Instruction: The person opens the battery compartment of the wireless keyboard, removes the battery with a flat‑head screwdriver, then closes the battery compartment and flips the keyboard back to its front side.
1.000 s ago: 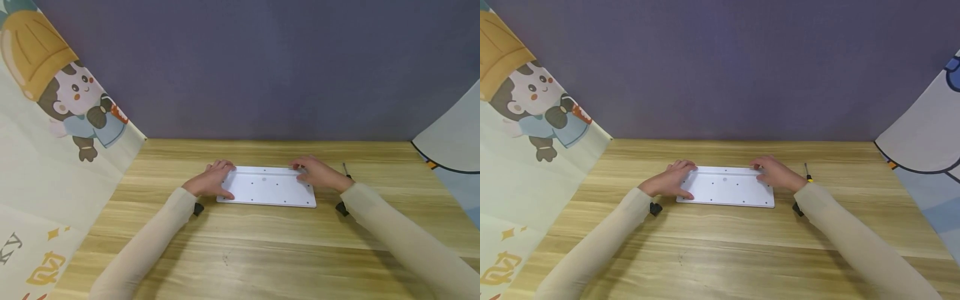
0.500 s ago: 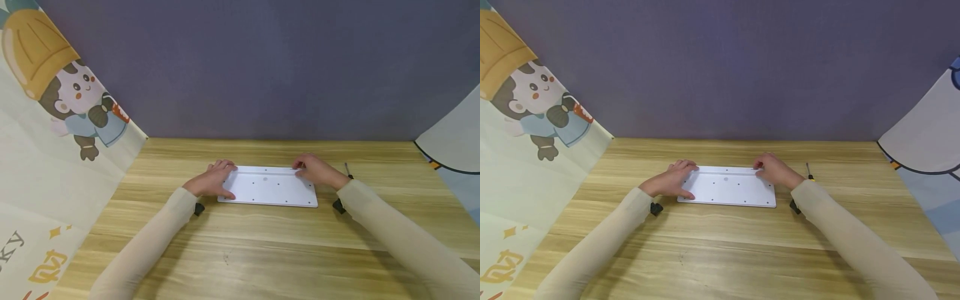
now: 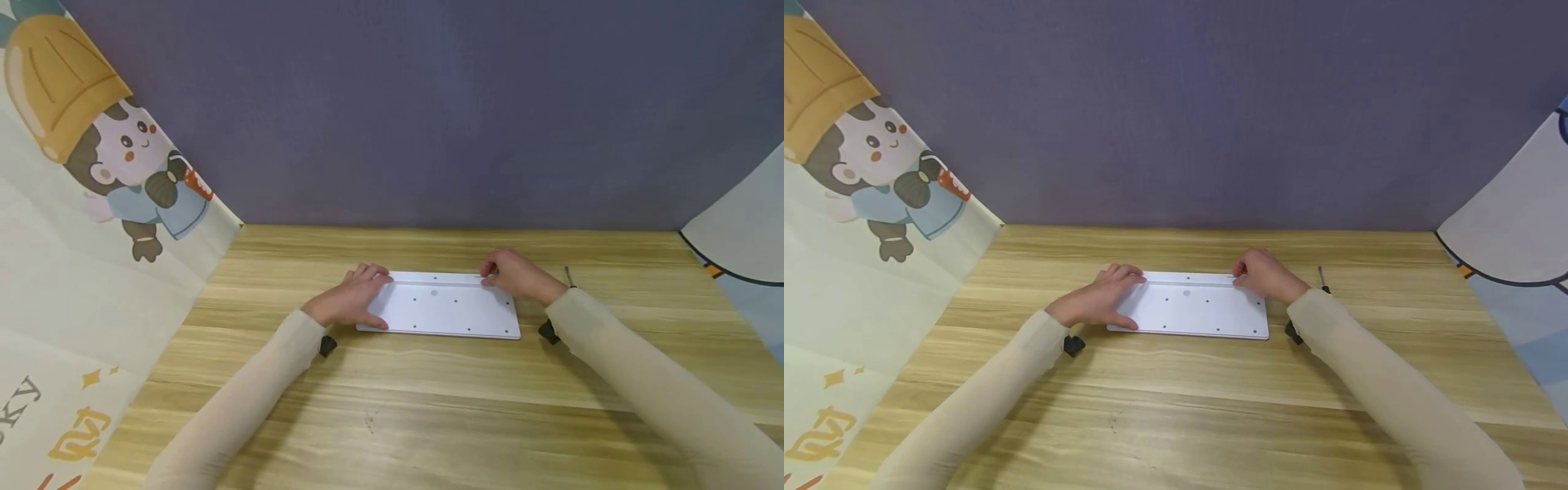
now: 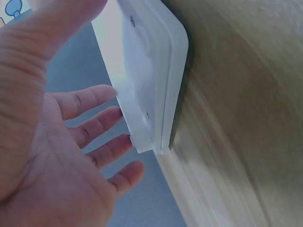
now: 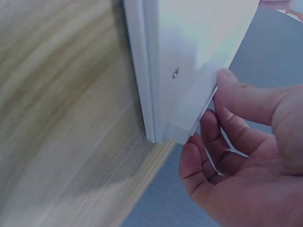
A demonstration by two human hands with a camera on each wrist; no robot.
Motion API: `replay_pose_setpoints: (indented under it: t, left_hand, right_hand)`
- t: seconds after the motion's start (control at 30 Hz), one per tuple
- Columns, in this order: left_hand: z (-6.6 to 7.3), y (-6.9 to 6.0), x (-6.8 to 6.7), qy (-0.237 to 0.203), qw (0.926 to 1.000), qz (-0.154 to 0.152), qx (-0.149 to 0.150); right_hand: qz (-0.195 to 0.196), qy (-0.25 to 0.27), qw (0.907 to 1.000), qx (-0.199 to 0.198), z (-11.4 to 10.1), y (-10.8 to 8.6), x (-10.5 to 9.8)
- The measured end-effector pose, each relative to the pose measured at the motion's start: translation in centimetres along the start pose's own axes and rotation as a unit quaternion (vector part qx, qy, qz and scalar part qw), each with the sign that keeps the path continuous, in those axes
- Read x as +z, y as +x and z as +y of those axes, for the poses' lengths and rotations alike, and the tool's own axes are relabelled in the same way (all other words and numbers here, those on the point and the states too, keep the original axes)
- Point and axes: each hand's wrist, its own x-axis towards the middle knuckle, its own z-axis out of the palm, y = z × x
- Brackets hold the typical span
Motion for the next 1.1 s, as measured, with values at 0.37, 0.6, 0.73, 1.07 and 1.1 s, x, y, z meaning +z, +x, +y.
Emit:
replay_pose_setpoints:
  t: [0.37,0.6,0.73,1.07,1.1]
  left_hand:
    - [0.2,-0.4,0.2,0.007,0.9999,0.01,-0.004]
    - [0.3,-0.8,0.3,0.009,0.9994,0.021,-0.027]
    - [0.3,-1.0,0.4,0.004,0.9991,0.033,-0.027]
    - [-0.1,-1.5,0.6,-0.019,0.999,0.027,-0.029]
    - [-0.2,-1.6,0.6,-0.021,0.9989,0.028,-0.031]
  right_hand:
    - [-0.049,-0.013,0.9986,0.011,0.0,0.7,-0.4]
    - [-0.063,-0.022,0.9977,0.015,-0.2,0.8,-0.6]
    - [-0.065,-0.024,0.9975,0.016,-0.2,0.8,-0.7]
    - [-0.068,-0.024,0.9973,0.008,-0.2,1.0,-0.7]
    - [-0.068,-0.023,0.9974,0.007,-0.1,1.0,-0.7]
